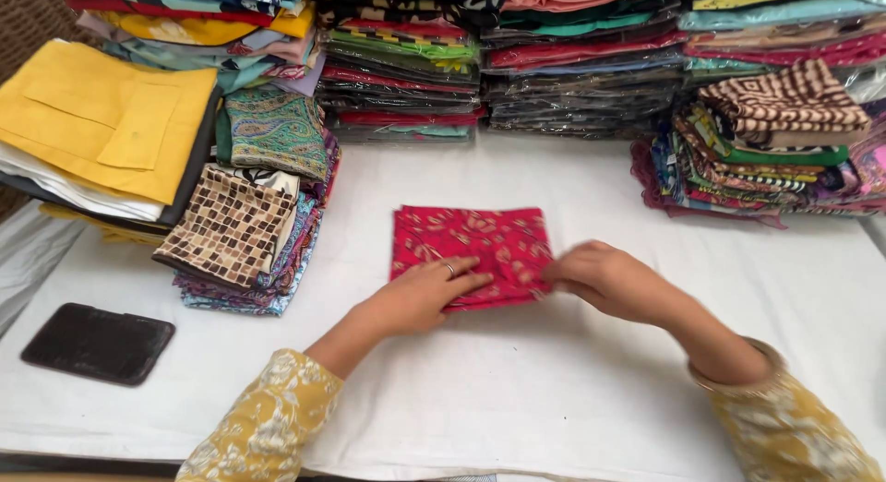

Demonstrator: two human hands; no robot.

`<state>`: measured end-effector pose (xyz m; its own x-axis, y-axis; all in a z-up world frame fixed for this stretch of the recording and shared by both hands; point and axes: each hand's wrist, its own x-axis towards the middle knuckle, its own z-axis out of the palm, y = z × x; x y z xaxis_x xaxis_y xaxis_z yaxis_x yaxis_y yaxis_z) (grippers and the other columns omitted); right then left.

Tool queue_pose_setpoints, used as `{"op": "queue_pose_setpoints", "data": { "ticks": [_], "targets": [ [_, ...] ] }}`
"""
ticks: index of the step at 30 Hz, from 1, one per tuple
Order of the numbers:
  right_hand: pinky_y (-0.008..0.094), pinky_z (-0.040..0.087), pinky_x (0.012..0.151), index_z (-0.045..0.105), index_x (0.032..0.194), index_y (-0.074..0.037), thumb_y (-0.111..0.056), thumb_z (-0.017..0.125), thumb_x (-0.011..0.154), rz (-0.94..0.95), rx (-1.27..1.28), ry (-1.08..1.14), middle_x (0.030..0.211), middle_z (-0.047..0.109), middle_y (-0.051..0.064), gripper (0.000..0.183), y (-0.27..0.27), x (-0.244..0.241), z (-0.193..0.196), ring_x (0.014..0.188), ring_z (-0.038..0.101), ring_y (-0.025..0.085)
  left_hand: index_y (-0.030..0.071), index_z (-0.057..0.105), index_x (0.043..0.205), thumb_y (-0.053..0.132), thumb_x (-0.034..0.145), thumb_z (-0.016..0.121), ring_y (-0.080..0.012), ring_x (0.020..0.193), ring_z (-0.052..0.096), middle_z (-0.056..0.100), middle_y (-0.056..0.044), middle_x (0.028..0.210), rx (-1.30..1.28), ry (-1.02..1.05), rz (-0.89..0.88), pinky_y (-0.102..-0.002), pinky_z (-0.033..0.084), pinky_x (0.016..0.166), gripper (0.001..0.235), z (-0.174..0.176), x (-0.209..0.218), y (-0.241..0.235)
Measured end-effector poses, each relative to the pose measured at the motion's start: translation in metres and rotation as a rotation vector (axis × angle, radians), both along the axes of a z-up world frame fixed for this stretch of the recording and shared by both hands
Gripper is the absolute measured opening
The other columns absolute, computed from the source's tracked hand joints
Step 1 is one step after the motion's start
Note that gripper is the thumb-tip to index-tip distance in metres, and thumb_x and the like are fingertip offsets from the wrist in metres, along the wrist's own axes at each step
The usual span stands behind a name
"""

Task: The person folds several scarves of different colors and patterns on a white table. They unfold each scarf, fold it into a smaller rectangle, and place it on a stack. The scarves include a brown one, a patterned one, a red one, a pink one, and a black one.

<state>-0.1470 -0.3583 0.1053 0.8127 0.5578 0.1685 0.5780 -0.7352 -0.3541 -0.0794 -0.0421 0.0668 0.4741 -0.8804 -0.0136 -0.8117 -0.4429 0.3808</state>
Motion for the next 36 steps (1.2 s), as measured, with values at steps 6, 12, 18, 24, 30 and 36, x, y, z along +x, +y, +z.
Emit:
{"op": "queue_pose_setpoints", "data": {
  "ticks": [6,12,18,24,30,36],
  "targets": [
    [0.039,0.052,0.095,0.076,0.115,-0.014,-0.020,0.068,0.090,-0.050,-0.060,0.392,0.105,0.078,0.003,0.026,-0.019,-0.036,-0.002,0.109,0.066,0.024,0.011,0.067,0.126,0.000,0.081,0.061,-0.0308,0.122,0.062,0.066,-0.009,0.135,0.106,0.068,-0.043,-0.043,0.050,0.097,0.046,0.012,0.000,0.011],
    [0.038,0.056,0.092,0.070,0.111,-0.004,-0.025,0.059,0.100,0.176,0.206,0.560,0.111,0.076,0.008,0.026,-0.060,-0.030,-0.022,0.106,0.072,0.025,0.010,0.075,0.111,0.008,0.088,0.062,-0.0212,0.095,0.078,0.080,-0.009,0.101,0.128,0.493,-0.037,-0.036,0.059,0.086,0.027,0.057,0.010,0.038],
    [0.047,0.036,0.107,0.071,0.114,-0.005,-0.036,0.078,0.082,0.301,0.203,0.271,0.131,0.068,0.013,0.045,-0.052,-0.023,-0.008,0.129,0.057,0.028,0.006,0.064,0.113,0.015,0.098,0.059,-0.0144,0.081,0.058,0.069,-0.005,0.089,-0.023,0.640,0.151,-0.034,0.051,0.077,0.018,0.033,0.036,0.044],
    [0.048,0.038,0.106,0.073,0.107,-0.012,-0.018,0.080,0.076,0.217,0.023,0.100,0.130,0.066,0.010,0.033,-0.033,-0.028,-0.023,0.128,0.056,0.029,0.010,0.062,0.116,0.017,0.099,0.056,-0.0098,0.085,0.055,0.066,0.000,0.091,-0.019,0.716,0.059,-0.030,0.048,0.079,0.019,0.030,0.035,0.043],
    [0.034,0.059,0.082,0.069,0.112,-0.001,-0.018,0.065,0.100,-0.580,0.511,0.428,0.098,0.077,0.011,0.022,-0.050,-0.013,-0.103,0.090,0.069,0.018,0.011,0.056,0.131,0.023,0.105,0.054,-0.0112,0.095,0.058,0.061,-0.004,0.108,-0.625,0.775,0.482,-0.029,0.051,0.084,0.029,-0.027,0.047,0.023],
    [0.028,0.054,0.069,0.037,0.148,-0.009,-0.017,0.064,0.095,-0.574,0.681,0.393,0.092,0.070,0.007,0.060,-0.020,-0.018,-0.055,0.080,0.066,0.010,0.034,0.014,0.161,0.020,0.095,0.062,-0.0102,0.117,0.061,0.056,-0.004,0.132,-0.523,0.941,0.418,-0.029,0.050,0.101,0.084,0.024,0.029,0.019]
  ]
}}
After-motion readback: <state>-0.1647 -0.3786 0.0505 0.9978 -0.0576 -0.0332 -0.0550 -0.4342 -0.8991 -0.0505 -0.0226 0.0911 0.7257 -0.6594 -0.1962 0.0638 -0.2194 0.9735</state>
